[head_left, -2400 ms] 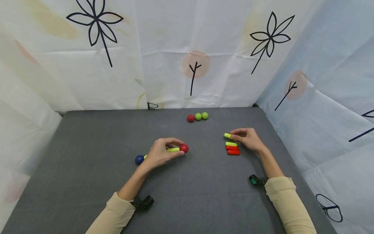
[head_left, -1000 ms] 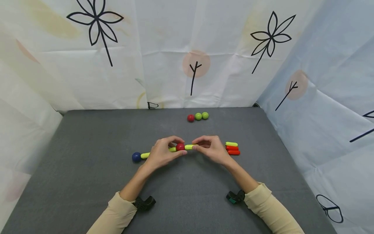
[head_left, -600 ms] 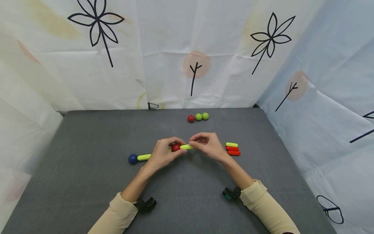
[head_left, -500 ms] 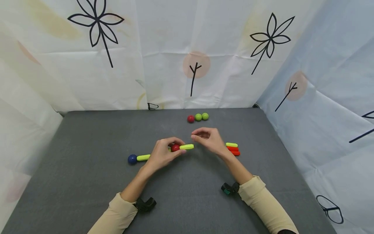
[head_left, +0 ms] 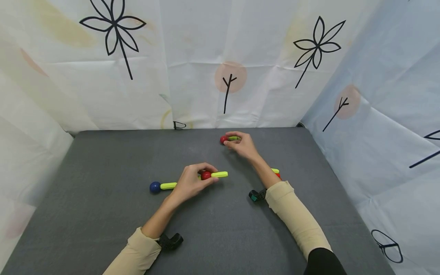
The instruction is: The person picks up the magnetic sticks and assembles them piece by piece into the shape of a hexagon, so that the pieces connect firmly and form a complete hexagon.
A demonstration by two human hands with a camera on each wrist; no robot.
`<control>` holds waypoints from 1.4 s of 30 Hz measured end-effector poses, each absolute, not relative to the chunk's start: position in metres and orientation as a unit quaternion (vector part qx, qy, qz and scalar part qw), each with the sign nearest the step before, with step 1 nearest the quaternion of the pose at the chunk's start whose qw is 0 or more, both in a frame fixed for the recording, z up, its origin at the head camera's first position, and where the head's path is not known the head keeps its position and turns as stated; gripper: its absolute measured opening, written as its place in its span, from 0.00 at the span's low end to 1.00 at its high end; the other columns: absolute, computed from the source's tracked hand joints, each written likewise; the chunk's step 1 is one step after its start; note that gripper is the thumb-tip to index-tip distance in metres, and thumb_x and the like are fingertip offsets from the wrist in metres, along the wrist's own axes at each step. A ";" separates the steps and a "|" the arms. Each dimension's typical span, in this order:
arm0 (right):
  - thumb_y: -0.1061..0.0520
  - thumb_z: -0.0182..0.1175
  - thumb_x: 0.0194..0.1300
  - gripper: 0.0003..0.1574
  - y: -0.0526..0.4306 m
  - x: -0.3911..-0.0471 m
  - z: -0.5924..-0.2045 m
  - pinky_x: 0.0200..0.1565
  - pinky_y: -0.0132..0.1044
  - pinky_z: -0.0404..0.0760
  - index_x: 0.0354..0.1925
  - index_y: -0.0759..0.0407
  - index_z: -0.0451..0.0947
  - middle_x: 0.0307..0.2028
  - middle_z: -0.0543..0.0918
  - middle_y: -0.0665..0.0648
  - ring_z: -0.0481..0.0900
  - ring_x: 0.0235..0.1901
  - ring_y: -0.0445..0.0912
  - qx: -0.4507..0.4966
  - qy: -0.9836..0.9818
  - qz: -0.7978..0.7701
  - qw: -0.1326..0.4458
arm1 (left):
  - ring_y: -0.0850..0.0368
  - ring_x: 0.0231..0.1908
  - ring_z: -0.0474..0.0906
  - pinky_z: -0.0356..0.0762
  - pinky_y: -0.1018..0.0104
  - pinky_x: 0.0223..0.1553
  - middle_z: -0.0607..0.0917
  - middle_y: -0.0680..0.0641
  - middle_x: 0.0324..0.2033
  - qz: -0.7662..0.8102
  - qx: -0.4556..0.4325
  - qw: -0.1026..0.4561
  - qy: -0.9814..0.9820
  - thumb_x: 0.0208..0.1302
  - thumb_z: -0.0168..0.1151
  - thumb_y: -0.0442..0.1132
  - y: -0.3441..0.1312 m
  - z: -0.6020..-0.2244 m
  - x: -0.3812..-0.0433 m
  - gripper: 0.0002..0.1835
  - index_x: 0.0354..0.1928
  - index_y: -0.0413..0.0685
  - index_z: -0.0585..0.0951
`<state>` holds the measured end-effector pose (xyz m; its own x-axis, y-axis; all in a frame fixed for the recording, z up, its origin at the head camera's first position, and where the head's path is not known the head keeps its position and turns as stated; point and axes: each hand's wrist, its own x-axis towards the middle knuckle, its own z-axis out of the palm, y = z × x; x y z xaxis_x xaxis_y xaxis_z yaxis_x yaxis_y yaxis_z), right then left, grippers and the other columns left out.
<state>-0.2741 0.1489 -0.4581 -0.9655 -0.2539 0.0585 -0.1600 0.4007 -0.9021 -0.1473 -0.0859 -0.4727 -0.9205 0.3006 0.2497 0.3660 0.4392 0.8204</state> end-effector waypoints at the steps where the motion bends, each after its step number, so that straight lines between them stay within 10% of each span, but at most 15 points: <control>1: 0.56 0.70 0.75 0.29 0.148 -0.277 -0.459 0.52 0.54 0.90 0.69 0.63 0.80 0.64 0.86 0.69 0.92 0.50 0.65 -0.120 0.837 -0.532 0.048 | 0.60 0.38 0.84 0.81 0.70 0.41 0.94 0.49 0.43 -0.491 -0.196 0.032 -0.848 0.64 0.81 0.41 -0.086 -0.473 -0.147 0.12 0.47 0.51 0.91; 18: 0.61 0.73 0.71 0.28 0.140 -0.283 -0.474 0.31 0.29 0.82 0.67 0.64 0.81 0.56 0.89 0.71 0.84 0.25 0.36 -0.139 0.869 -0.470 0.065 | 0.59 0.39 0.84 0.82 0.69 0.43 0.94 0.50 0.43 -0.496 -0.190 0.021 -0.847 0.64 0.81 0.42 -0.088 -0.474 -0.147 0.12 0.47 0.51 0.91; 35: 0.61 0.72 0.71 0.24 0.157 -0.222 -0.426 0.45 0.69 0.87 0.63 0.65 0.83 0.43 0.91 0.77 0.89 0.40 0.75 -0.218 0.818 -0.526 0.083 | 0.58 0.39 0.84 0.82 0.68 0.43 0.93 0.49 0.43 -0.496 -0.192 0.028 -0.846 0.64 0.81 0.41 -0.090 -0.474 -0.150 0.12 0.48 0.50 0.91; 42: 0.62 0.74 0.70 0.23 0.176 -0.193 -0.423 0.38 0.51 0.90 0.61 0.65 0.83 0.43 0.93 0.71 0.91 0.37 0.66 -0.240 0.822 -0.509 0.083 | 0.57 0.40 0.83 0.82 0.66 0.44 0.93 0.49 0.43 -0.500 -0.190 0.031 -0.844 0.64 0.82 0.41 -0.091 -0.473 -0.150 0.13 0.48 0.49 0.91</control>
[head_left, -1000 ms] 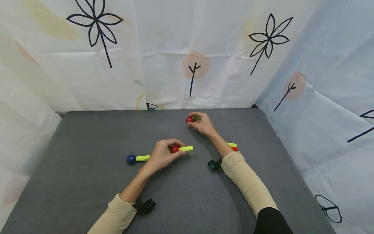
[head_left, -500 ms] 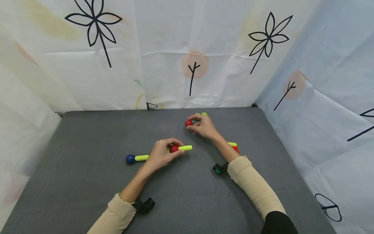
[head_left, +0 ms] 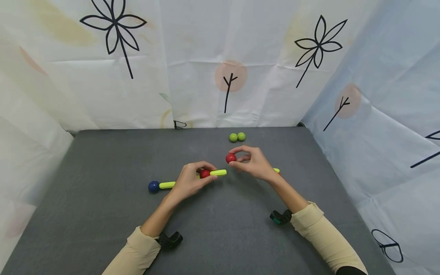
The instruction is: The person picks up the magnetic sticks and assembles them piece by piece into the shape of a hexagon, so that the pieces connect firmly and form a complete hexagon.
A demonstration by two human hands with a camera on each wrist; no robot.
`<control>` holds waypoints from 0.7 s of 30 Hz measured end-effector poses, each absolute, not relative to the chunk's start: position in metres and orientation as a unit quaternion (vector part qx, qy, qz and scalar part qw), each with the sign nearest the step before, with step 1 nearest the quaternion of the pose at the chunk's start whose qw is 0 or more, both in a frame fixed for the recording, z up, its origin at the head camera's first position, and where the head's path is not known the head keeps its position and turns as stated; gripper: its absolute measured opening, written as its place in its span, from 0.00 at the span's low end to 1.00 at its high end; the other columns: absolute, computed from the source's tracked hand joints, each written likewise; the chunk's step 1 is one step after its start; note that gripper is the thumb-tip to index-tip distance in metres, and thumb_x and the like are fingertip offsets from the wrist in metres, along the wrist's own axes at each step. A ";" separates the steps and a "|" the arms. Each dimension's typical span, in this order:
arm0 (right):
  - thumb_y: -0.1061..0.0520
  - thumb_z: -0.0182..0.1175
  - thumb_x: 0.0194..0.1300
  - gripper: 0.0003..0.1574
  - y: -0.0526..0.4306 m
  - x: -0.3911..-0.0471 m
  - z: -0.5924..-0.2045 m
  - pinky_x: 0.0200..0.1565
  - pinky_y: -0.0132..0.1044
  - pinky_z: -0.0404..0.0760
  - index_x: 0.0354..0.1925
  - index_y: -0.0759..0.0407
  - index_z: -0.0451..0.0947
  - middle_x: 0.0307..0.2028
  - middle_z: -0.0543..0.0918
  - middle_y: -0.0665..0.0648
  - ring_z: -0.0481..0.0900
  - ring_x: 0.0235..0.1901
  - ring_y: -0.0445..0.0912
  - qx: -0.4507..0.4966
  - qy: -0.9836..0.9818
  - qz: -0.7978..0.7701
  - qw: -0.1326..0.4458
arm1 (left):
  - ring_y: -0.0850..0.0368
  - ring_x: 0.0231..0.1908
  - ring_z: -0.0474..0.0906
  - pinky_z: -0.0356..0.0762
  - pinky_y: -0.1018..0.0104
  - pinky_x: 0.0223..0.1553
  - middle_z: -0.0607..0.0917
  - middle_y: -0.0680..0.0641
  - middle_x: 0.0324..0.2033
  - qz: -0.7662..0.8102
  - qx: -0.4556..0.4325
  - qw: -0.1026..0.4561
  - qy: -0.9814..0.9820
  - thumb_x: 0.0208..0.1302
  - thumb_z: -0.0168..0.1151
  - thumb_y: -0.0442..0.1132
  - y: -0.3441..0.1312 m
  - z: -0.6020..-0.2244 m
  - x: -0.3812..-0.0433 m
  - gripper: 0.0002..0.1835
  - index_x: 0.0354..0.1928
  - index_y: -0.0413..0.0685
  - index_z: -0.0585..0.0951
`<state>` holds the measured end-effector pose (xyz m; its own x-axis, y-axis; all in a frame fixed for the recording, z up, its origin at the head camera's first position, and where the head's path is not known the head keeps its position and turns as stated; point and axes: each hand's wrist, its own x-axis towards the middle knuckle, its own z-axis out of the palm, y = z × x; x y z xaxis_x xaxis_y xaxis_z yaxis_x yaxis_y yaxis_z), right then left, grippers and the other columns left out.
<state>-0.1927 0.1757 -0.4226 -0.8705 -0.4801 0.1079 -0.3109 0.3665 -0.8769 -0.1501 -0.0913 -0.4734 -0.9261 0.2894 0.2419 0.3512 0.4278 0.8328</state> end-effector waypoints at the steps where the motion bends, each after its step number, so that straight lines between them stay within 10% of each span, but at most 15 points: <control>1: 0.62 0.74 0.70 0.23 0.178 -0.189 -0.423 0.37 0.46 0.90 0.60 0.65 0.83 0.43 0.93 0.70 0.91 0.35 0.65 -0.242 0.824 -0.506 0.084 | 0.57 0.40 0.83 0.82 0.67 0.44 0.93 0.49 0.43 -0.500 -0.189 0.030 -0.844 0.64 0.82 0.41 -0.091 -0.473 -0.150 0.13 0.48 0.49 0.91; 21: 0.65 0.74 0.69 0.23 0.179 -0.159 -0.437 0.40 0.32 0.88 0.60 0.66 0.84 0.47 0.91 0.73 0.91 0.42 0.71 -0.245 0.806 -0.522 0.133 | 0.58 0.37 0.81 0.78 0.71 0.37 0.93 0.47 0.45 -0.486 -0.193 0.012 -0.852 0.66 0.80 0.41 -0.085 -0.470 -0.145 0.13 0.51 0.49 0.90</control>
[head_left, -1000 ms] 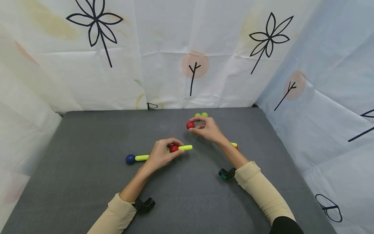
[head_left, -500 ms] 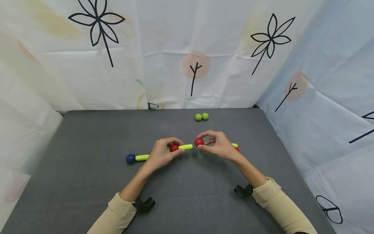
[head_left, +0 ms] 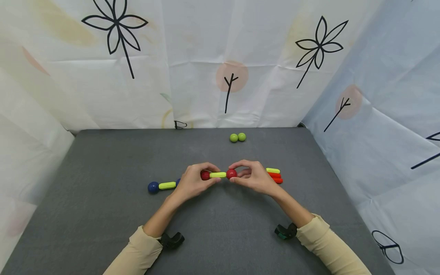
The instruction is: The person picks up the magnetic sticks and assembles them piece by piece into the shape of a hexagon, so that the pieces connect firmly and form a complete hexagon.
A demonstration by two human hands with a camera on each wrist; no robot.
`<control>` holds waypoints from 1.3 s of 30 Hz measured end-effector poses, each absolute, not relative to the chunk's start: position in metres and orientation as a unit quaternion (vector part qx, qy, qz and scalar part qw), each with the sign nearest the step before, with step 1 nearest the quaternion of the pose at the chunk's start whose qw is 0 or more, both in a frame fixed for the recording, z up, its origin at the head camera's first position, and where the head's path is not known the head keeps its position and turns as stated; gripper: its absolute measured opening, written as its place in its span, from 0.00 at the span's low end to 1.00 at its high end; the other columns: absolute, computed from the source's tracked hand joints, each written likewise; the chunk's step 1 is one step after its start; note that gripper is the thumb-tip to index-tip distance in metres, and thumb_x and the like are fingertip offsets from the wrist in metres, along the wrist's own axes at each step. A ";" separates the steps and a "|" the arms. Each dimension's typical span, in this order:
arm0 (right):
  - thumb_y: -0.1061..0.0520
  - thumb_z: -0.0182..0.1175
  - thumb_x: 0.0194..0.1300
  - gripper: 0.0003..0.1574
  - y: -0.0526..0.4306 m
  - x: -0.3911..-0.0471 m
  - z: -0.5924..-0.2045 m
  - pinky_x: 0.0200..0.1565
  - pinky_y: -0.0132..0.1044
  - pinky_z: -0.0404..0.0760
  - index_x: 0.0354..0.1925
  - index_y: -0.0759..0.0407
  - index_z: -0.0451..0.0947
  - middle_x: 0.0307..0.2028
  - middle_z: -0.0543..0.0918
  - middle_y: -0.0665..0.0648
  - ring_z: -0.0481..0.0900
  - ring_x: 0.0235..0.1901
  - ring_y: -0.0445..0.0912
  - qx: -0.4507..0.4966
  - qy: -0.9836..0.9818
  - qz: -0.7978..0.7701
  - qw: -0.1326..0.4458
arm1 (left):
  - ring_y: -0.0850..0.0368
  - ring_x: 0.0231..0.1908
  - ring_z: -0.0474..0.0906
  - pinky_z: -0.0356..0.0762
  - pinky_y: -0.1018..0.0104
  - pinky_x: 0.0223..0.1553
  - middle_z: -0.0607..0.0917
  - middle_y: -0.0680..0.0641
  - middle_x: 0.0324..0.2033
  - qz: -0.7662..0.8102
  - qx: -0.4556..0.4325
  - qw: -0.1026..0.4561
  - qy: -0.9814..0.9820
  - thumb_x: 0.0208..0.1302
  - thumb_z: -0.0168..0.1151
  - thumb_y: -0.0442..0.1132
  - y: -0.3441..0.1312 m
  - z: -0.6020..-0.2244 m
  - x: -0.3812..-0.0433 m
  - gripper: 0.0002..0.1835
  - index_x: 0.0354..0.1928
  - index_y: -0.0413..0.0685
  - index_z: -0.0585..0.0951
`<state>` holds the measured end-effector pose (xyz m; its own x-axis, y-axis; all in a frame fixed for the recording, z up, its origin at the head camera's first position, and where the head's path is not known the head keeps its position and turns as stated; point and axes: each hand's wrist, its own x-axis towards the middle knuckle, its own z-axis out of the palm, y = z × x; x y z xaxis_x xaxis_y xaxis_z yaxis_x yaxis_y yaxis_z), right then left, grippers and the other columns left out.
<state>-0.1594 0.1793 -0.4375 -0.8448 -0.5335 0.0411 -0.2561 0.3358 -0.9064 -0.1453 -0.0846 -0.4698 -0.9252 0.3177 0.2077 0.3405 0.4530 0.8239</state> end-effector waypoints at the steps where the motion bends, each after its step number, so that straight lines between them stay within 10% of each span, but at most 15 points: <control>1: 0.65 0.74 0.69 0.23 0.179 -0.159 -0.438 0.41 0.31 0.88 0.60 0.66 0.83 0.49 0.90 0.73 0.91 0.43 0.71 -0.245 0.803 -0.526 0.136 | 0.58 0.36 0.80 0.78 0.71 0.37 0.93 0.48 0.45 -0.485 -0.195 0.012 -0.852 0.66 0.80 0.42 -0.084 -0.470 -0.145 0.13 0.51 0.50 0.90; 12: 0.67 0.69 0.73 0.25 0.179 -0.157 -0.439 0.53 0.31 0.88 0.66 0.70 0.80 0.59 0.81 0.75 0.87 0.52 0.76 -0.252 0.761 -0.573 0.171 | 0.56 0.40 0.88 0.79 0.71 0.38 0.95 0.45 0.46 -0.508 -0.219 0.032 -0.832 0.64 0.81 0.42 -0.077 -0.468 -0.148 0.15 0.51 0.52 0.90; 21: 0.67 0.68 0.73 0.24 0.181 -0.155 -0.440 0.55 0.32 0.88 0.63 0.71 0.75 0.59 0.83 0.78 0.92 0.52 0.63 -0.245 0.740 -0.597 0.187 | 0.50 0.47 0.93 0.89 0.48 0.51 0.95 0.50 0.47 -0.510 -0.246 0.036 -0.823 0.60 0.84 0.43 -0.075 -0.467 -0.149 0.20 0.53 0.51 0.91; 39: 0.59 0.70 0.75 0.21 0.292 -0.194 -0.439 0.49 0.35 0.89 0.59 0.70 0.83 0.54 0.88 0.74 0.90 0.46 0.38 -0.165 0.856 -0.481 0.095 | 0.55 0.47 0.91 0.87 0.61 0.51 0.95 0.54 0.47 -0.498 -0.239 0.028 -0.833 0.61 0.84 0.46 -0.073 -0.468 -0.147 0.19 0.53 0.56 0.91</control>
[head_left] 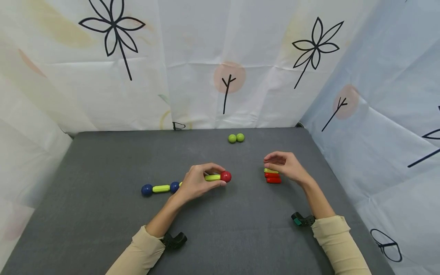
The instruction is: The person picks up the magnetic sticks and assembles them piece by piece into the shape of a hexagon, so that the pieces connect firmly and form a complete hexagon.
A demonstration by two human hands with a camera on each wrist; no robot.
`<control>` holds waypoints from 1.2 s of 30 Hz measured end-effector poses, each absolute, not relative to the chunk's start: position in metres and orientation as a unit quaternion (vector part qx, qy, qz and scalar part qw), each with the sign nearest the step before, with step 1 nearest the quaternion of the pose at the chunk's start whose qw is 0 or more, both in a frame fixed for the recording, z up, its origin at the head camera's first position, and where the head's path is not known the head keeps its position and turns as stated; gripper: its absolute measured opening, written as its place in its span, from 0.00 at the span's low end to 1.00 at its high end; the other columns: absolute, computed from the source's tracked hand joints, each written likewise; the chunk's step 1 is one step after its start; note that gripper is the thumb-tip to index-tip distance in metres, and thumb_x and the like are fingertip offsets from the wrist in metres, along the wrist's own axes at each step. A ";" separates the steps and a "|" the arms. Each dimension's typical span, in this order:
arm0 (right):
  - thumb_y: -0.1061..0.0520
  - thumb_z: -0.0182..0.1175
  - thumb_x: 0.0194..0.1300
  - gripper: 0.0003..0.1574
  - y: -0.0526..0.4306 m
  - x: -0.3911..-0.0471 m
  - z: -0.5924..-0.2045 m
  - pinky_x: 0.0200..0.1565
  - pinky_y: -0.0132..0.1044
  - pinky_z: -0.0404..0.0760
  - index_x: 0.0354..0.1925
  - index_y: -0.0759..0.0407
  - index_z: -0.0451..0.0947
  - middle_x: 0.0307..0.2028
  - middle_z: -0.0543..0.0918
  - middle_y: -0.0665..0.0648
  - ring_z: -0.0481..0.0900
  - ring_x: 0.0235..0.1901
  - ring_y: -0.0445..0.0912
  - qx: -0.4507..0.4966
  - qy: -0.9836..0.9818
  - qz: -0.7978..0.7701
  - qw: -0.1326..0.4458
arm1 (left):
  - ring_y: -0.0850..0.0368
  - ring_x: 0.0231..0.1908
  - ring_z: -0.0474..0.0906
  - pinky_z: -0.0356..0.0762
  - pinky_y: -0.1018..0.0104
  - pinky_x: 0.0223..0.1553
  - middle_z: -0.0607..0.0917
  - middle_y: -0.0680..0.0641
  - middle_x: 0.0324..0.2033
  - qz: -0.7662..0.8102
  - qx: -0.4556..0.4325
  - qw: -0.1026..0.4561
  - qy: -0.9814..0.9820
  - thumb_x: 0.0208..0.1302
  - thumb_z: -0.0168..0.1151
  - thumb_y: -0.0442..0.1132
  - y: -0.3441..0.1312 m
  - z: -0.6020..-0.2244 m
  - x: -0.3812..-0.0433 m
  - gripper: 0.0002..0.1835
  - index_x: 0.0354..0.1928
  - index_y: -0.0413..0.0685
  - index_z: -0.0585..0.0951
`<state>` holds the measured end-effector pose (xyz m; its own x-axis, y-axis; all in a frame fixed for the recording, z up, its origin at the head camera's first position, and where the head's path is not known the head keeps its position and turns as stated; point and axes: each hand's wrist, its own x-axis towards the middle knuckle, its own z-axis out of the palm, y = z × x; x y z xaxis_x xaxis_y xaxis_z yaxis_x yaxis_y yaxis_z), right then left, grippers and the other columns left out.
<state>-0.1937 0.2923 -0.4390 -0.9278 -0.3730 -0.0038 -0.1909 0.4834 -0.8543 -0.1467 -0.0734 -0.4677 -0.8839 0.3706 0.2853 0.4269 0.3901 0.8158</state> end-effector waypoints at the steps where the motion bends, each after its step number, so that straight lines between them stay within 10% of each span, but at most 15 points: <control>1: 0.59 0.70 0.74 0.21 0.299 -0.196 -0.441 0.49 0.35 0.89 0.59 0.70 0.83 0.54 0.89 0.72 0.90 0.46 0.38 -0.161 0.863 -0.470 0.098 | 0.55 0.47 0.91 0.87 0.60 0.51 0.95 0.54 0.47 -0.499 -0.239 0.026 -0.833 0.61 0.84 0.46 -0.073 -0.468 -0.147 0.19 0.54 0.56 0.91; 24: 0.65 0.69 0.74 0.13 0.277 -0.188 -0.432 0.46 0.33 0.90 0.54 0.67 0.85 0.50 0.90 0.70 0.91 0.47 0.61 -0.219 0.860 -0.457 0.061 | 0.54 0.46 0.90 0.88 0.52 0.51 0.95 0.52 0.47 -0.492 -0.220 0.018 -0.842 0.60 0.84 0.46 -0.072 -0.466 -0.146 0.20 0.54 0.55 0.91; 36: 0.65 0.72 0.71 0.11 0.210 -0.155 -0.428 0.50 0.41 0.91 0.51 0.62 0.86 0.47 0.91 0.61 0.91 0.44 0.44 -0.306 0.829 -0.465 0.057 | 0.48 0.47 0.92 0.89 0.48 0.51 0.95 0.50 0.47 -0.494 -0.213 0.019 -0.842 0.60 0.84 0.45 -0.072 -0.466 -0.146 0.20 0.54 0.53 0.90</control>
